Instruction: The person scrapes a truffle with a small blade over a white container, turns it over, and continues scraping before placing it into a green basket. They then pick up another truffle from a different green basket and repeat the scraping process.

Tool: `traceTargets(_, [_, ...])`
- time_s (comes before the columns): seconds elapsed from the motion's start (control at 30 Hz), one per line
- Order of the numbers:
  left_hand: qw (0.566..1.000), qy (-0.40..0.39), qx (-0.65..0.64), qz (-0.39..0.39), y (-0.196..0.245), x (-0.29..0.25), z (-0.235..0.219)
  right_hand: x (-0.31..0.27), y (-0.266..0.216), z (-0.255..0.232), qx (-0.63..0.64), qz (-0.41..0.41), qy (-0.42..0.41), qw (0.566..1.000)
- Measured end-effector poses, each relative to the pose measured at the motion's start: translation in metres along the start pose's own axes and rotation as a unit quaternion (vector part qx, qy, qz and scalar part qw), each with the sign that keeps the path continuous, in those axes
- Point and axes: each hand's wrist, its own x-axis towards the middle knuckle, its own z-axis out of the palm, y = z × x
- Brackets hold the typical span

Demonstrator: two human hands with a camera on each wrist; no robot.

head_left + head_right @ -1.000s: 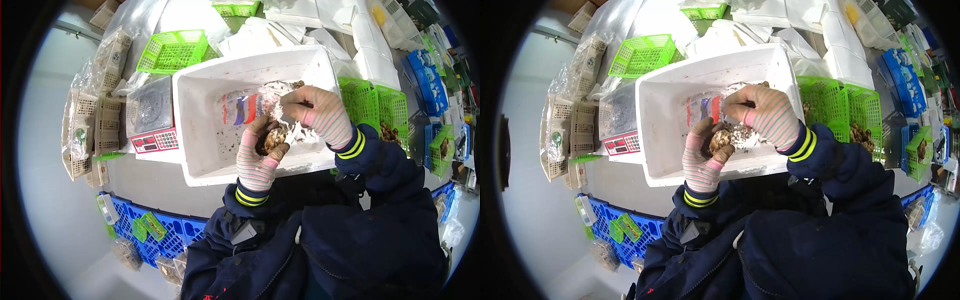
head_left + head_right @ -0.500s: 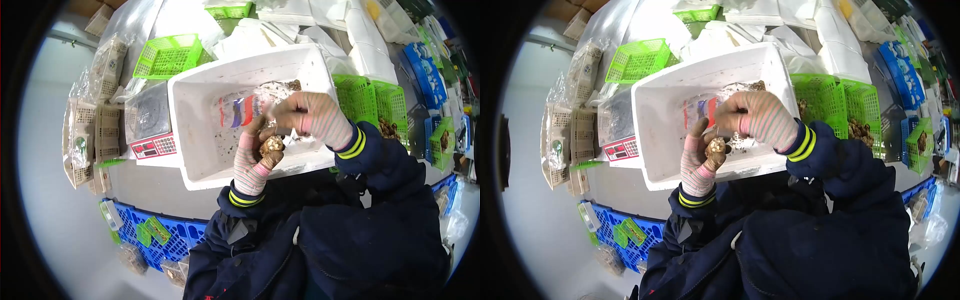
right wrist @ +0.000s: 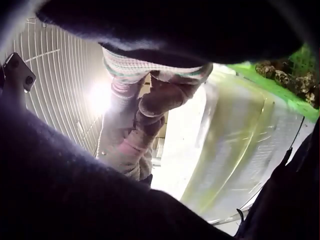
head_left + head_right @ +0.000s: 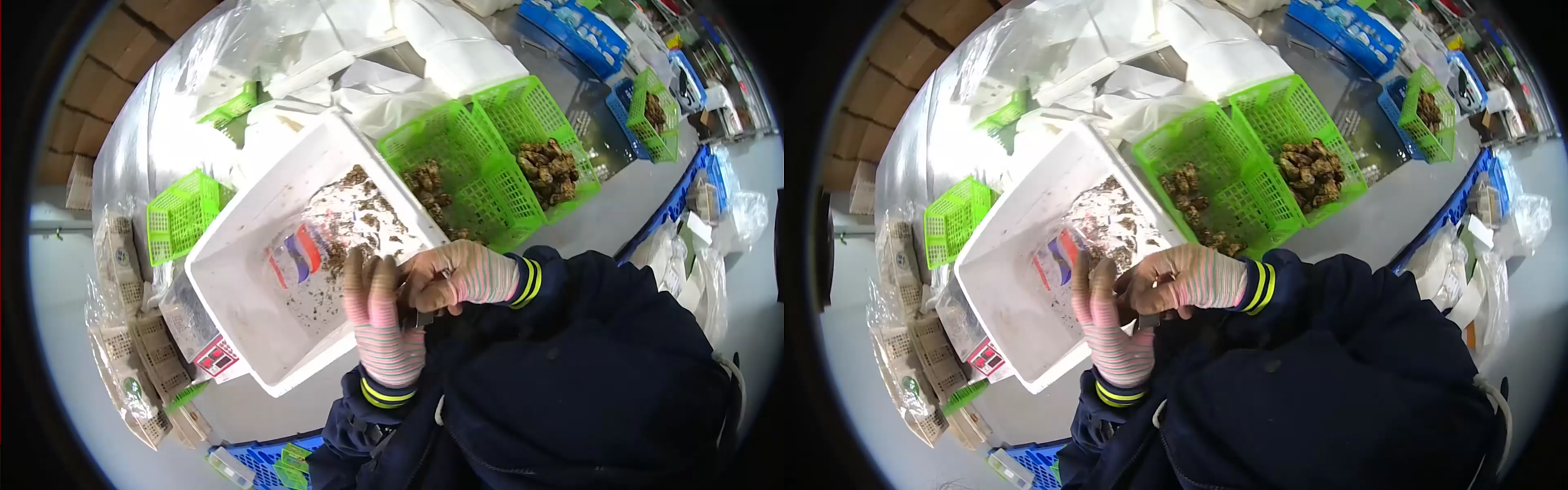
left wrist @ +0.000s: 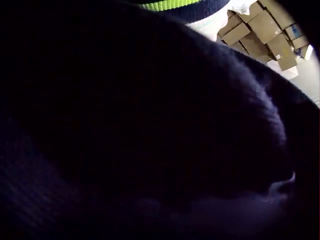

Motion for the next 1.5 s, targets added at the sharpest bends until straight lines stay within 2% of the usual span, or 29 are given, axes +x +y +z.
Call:
traceTargets(0.07, [0.998, -0.054, 0.009, 0.029, 0.016, 0.006, 0.016, -0.017, 0.006, -0.015, -0.031, -0.003, 0.012, 0.999])
traceTargets(0.13, [0.994, -0.097, -0.002, 0.048, 0.019, 0.003, 0.044, -0.036, 0.008, -0.037, -0.055, 0.034, 0.061, 0.996])
traceTargets(0.23, [0.975, -0.19, -0.12, -0.006, 0.044, 0.007, 0.086, -0.065, 0.016, -0.089, 0.066, 0.064, 0.11, 0.99])
traceTargets(0.27, [0.954, -0.215, -0.192, -0.086, 0.052, 0.01, 0.1, -0.076, 0.014, -0.111, 0.056, 0.07, 0.142, 0.986])
traceTargets(0.3, [0.954, -0.215, -0.185, -0.094, 0.052, 0.012, 0.116, -0.086, 0.023, -0.142, 0.12, 0.063, 0.161, 0.978])
traceTargets(0.37, [0.975, -0.142, -0.13, -0.114, 0.034, 0.008, 0.154, -0.106, 0.039, -0.208, 0.093, -0.006, 0.258, 0.961])
traceTargets(0.4, [0.978, -0.156, -0.042, -0.134, 0.015, 0.006, 0.167, -0.116, 0.05, -0.238, 0.103, -0.057, 0.299, 0.947])
traceTargets(0.43, [0.971, -0.174, 0.021, -0.163, 0.005, 0.004, 0.176, -0.119, 0.063, -0.27, 0.133, -0.036, 0.369, 0.919])
traceTargets(0.47, [0.961, -0.201, 0.075, -0.177, -0.017, -0.006, 0.191, -0.123, 0.086, -0.308, 0.141, -0.029, 0.373, 0.917])
traceTargets(0.5, [0.958, -0.203, 0.081, -0.185, -0.027, -0.011, 0.202, -0.128, 0.08, -0.312, 0.056, -0.014, 0.423, 0.904])
traceTargets(0.57, [0.916, -0.282, 0.235, -0.162, -0.042, -0.011, 0.221, -0.131, 0.077, -0.325, 0.06, 0.005, 0.451, 0.89])
traceTargets(0.63, [0.878, -0.297, 0.369, -0.062, -0.064, -0.011, 0.243, -0.137, 0.078, -0.339, 0.038, -0.045, 0.438, 0.897])
traceTargets(0.67, [0.846, -0.302, 0.438, -0.039, -0.075, -0.012, 0.254, -0.137, 0.077, -0.345, 0.049, -0.048, 0.43, 0.9])
traceTargets(0.7, [0.802, -0.349, 0.479, -0.076, -0.081, -0.007, 0.263, -0.141, 0.071, -0.342, 0.052, -0.048, 0.43, 0.9])
traceTargets(0.77, [0.756, -0.403, 0.506, -0.104, -0.092, -0.003, 0.273, -0.144, 0.053, -0.327, 0.067, -0.045, 0.409, 0.909])
traceTargets(0.9, [0.768, -0.401, 0.487, -0.11, -0.079, 0.005, 0.27, -0.144, 0.046, -0.315, 0.07, -0.024, 0.359, 0.93])
traceTargets(0.93, [0.862, -0.323, 0.362, -0.148, -0.071, 0.005, 0.267, -0.14, 0.045, -0.307, 0.083, -0.038, 0.351, 0.932])
traceTargets(0.97, [0.929, -0.232, 0.225, -0.179, -0.064, 0.003, 0.264, -0.136, 0.04, -0.3, 0.097, -0.036, 0.324, 0.941])
traceTargets(1.0, [0.968, -0.152, -0.004, -0.198, -0.061, -0.005, 0.264, -0.129, 0.036, -0.29, 0.079, -0.026, 0.313, 0.946])
traceTargets(1.03, [0.884, -0.132, -0.288, -0.345, -0.031, 0.005, 0.256, -0.121, 0.031, -0.28, 0.06, -0.019, 0.303, 0.951])
traceTargets(1.1, [0.849, -0.07, -0.419, -0.315, 0.008, 0.01, 0.237, -0.11, 0.018, -0.259, 0.042, -0.016, 0.235, 0.971])
traceTargets(1.17, [0.771, -0.056, -0.544, -0.327, 0.035, 0.019, 0.209, -0.092, 0.003, -0.234, -0.003, -0.021, 0.196, 0.98])
traceTargets(1.2, [0.734, -0.034, -0.607, -0.304, 0.043, 0.02, 0.196, -0.087, -0.016, -0.214, -0.018, -0.009, 0.185, 0.983])
traceTargets(1.23, [0.704, -0.041, -0.652, -0.279, 0.041, 0.021, 0.183, -0.079, -0.026, -0.198, -0.021, -0.02, 0.172, 0.985])
traceTargets(1.33, [0.675, 0.01, -0.681, -0.283, 0.045, 0.021, 0.134, -0.054, -0.054, -0.143, -0.075, -0.04, 0.152, 0.985])
traceTargets(1.37, [0.681, 0.021, -0.681, -0.27, 0.037, 0.018, 0.12, -0.044, -0.06, -0.125, -0.084, -0.047, 0.14, 0.985])
traceTargets(1.43, [0.63, 0.019, -0.724, -0.279, 0.016, 0.009, 0.092, -0.024, -0.068, -0.09, -0.135, -0.043, 0.13, 0.981])
traceTargets(1.47, [0.634, 0.048, -0.714, -0.293, 0.0, -0.001, 0.063, 0.001, -0.065, -0.058, -0.139, -0.068, 0.111, 0.982])
traceTargets(1.5, [0.621, 0.052, -0.742, -0.247, -0.007, -0.002, 0.049, 0.009, -0.065, -0.039, -0.126, -0.066, 0.104, 0.984])
